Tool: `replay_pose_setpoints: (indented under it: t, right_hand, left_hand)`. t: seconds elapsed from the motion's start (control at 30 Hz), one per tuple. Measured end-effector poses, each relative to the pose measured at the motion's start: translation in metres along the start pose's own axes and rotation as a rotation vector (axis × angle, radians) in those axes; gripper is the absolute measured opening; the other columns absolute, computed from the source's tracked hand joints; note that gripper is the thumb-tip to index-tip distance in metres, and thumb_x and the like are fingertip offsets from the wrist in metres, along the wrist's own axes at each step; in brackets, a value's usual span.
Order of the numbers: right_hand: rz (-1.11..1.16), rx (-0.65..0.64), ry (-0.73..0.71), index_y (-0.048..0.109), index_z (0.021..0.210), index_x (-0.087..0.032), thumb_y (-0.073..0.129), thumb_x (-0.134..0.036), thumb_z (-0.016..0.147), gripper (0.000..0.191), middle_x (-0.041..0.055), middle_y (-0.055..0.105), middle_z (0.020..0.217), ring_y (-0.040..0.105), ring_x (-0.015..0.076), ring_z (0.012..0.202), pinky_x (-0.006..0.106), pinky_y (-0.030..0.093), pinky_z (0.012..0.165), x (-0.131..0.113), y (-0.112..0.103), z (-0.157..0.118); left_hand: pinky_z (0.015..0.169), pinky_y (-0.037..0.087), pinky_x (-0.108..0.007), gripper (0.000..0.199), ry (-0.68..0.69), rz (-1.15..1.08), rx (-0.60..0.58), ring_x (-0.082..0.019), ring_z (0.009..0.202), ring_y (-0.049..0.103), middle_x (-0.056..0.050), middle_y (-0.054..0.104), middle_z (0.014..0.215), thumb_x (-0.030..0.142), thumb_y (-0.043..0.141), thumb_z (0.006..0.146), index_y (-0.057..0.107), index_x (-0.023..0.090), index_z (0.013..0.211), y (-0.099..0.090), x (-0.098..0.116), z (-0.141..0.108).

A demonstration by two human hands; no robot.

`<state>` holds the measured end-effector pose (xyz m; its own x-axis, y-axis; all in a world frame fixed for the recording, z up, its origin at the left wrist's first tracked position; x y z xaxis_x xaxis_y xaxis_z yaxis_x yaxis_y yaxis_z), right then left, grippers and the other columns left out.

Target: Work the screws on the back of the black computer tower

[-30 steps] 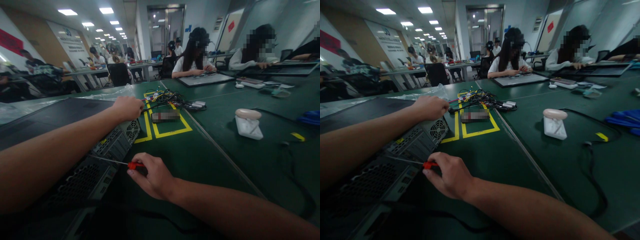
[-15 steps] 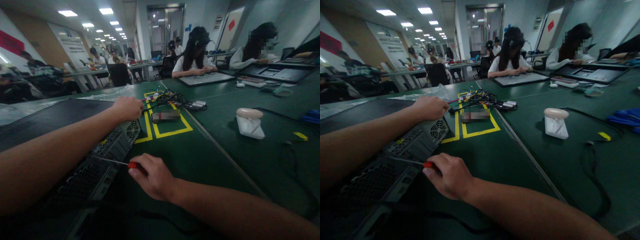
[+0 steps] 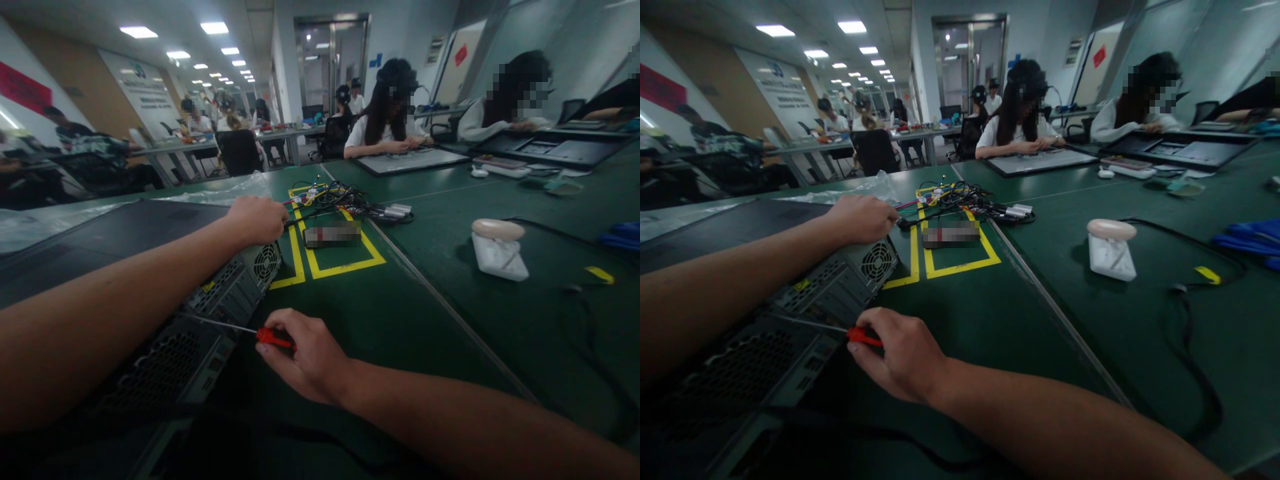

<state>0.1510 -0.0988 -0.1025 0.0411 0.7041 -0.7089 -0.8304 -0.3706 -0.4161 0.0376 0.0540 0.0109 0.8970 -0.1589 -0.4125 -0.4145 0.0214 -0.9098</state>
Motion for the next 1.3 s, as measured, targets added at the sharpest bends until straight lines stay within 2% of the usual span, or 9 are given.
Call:
replay_pose_setpoints:
  t: [0.37, 0.6, 1.07, 1.3]
  right_hand:
    - [-0.011, -0.021, 0.027, 0.062, 0.115, -0.022, 0.066, -0.037, 0.105, 0.018, 0.0038, 0.073, 0.097, 0.067, 0.0167, 0.077, 0.031, 0.058, 0.077, 0.0011, 0.0020, -0.0007]
    - [0.000, -0.009, 0.016, 0.062, 0.114, -0.022, 0.066, -0.036, 0.104, 0.018, 0.0046, 0.073, 0.096, 0.069, 0.0179, 0.080, 0.032, 0.059, 0.078, 0.0021, 0.0027, -0.0002]
    - [-0.028, 0.001, -0.002, 0.063, 0.116, -0.021, 0.067, -0.039, 0.104, 0.021, 0.0049, 0.075, 0.099, 0.070, 0.0174, 0.080, 0.030, 0.060, 0.078, 0.0017, 0.0019, -0.0012]
    - [-0.068, 0.010, -0.032, 0.068, 0.119, -0.019, 0.061, -0.043, 0.109, 0.028, 0.0071, 0.076, 0.099, 0.071, 0.0186, 0.083, 0.031, 0.061, 0.080, -0.0013, 0.0005, -0.0020]
  left_hand:
    - [0.084, 0.056, -0.048, 0.049, 0.008, 0.019, 0.000, -0.042, 0.114, 0.073, -0.019, 0.077, 0.126, 0.026, 0.039, 0.098, 0.080, 0.023, 0.124, -0.0004, 0.0011, -0.0004]
    - [0.083, 0.055, -0.045, 0.050, 0.017, 0.028, 0.001, -0.040, 0.113, 0.073, -0.019, 0.078, 0.126, 0.027, 0.037, 0.099, 0.080, 0.023, 0.126, -0.0003, 0.0024, -0.0013]
    - [0.088, 0.057, -0.047, 0.047, -0.007, 0.019, -0.007, -0.038, 0.112, 0.073, -0.018, 0.077, 0.124, 0.027, 0.038, 0.099, 0.079, 0.025, 0.122, -0.0003, 0.0006, -0.0005]
    - [0.088, 0.057, -0.050, 0.048, 0.008, -0.007, 0.000, -0.041, 0.113, 0.073, -0.019, 0.077, 0.126, 0.030, 0.039, 0.100, 0.080, 0.024, 0.123, 0.0013, -0.0002, 0.0006]
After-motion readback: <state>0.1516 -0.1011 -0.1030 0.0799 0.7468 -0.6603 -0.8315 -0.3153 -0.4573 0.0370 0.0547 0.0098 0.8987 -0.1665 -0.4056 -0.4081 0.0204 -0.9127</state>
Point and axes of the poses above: each hand's wrist, its own z-axis towards the middle knuckle, its own y-axis out of the palm, x = y × z, the point moved 7 cm from there along z, towards the middle knuckle
